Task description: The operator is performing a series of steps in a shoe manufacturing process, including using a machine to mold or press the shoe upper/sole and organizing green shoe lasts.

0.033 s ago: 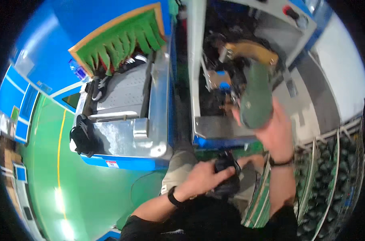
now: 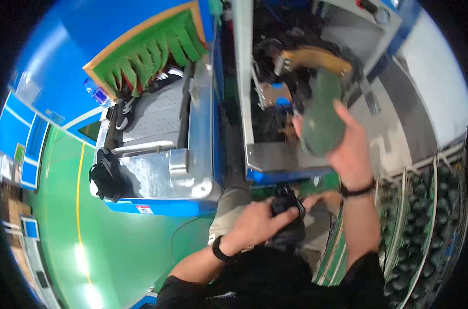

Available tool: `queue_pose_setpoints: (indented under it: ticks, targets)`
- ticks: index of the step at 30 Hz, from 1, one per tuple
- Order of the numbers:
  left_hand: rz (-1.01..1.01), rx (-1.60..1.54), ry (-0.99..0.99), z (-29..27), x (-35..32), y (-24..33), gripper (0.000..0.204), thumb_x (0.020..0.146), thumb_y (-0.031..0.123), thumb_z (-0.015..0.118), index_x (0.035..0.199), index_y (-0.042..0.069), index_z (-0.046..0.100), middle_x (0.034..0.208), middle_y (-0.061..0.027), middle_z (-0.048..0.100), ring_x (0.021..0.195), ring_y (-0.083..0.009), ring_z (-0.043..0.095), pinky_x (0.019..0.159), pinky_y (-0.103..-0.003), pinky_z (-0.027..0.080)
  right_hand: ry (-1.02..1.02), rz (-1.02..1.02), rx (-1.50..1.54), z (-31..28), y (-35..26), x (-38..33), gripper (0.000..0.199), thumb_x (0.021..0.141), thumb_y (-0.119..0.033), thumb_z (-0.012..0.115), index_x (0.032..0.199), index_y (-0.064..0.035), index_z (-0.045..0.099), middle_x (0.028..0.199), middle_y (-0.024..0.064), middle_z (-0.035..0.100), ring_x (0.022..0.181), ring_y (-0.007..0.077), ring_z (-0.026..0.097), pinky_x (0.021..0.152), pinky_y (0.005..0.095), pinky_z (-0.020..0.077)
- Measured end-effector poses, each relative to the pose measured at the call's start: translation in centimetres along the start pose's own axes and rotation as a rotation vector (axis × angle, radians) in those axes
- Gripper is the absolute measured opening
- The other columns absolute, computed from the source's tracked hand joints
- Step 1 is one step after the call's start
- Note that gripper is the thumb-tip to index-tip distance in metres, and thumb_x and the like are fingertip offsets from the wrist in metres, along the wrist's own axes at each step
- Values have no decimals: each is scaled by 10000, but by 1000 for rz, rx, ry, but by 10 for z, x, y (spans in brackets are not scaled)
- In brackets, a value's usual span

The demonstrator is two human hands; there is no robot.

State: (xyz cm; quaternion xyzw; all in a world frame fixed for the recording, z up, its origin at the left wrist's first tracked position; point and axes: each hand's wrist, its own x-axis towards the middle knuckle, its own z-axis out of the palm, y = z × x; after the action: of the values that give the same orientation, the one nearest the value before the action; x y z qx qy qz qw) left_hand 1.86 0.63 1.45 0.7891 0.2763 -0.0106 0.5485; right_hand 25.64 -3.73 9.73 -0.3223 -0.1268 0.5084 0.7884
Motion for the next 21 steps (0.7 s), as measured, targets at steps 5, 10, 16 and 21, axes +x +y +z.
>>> queue_pose_setpoints:
  ticks: [5, 10, 16, 21]
  targets:
    - [10, -45, 89, -19, -4, -5, 568, 908, 536, 666, 1026, -17, 709, 842, -281, 704, 896, -455, 700, 796, -484, 536, 98, -82, 12, -2, 5, 10, 346, 924, -134, 671, 1224, 17, 588, 1107, 190, 695, 1051, 337, 697, 950, 471, 561]
    - [-65, -32, -128, -4, 5, 4, 566, 886, 475, 690, 1164, -18, 664, 1031, -222, 735, 984, -323, 714, 876, -410, 529, 33, -498, -484, -123, 30, -86, 824, 798, -128, 809, 1503, 13, 407, 1327, 212, 624, 1157, 326, 661, 1000, 446, 534]
    - [72, 23, -373, 62, 33, -4, 362, 800, 226, 800, 1022, -7, 634, 957, -87, 667, 924, -183, 616, 860, -335, 507, 999, -118, -900, -269, 80, -292, 786, 845, -175, 807, 1505, 37, 437, 1454, 202, 561, 1232, 247, 609, 999, 386, 499]
    - [-24, 168, -541, 123, 37, -11, 433, 769, 152, 830, 1112, -21, 630, 1231, -195, 665, 1120, -259, 637, 990, -365, 475, 2094, -136, -866, -345, 108, -402, 653, 914, -184, 680, 1487, 21, 443, 1323, 280, 618, 1156, 393, 644, 970, 465, 518]
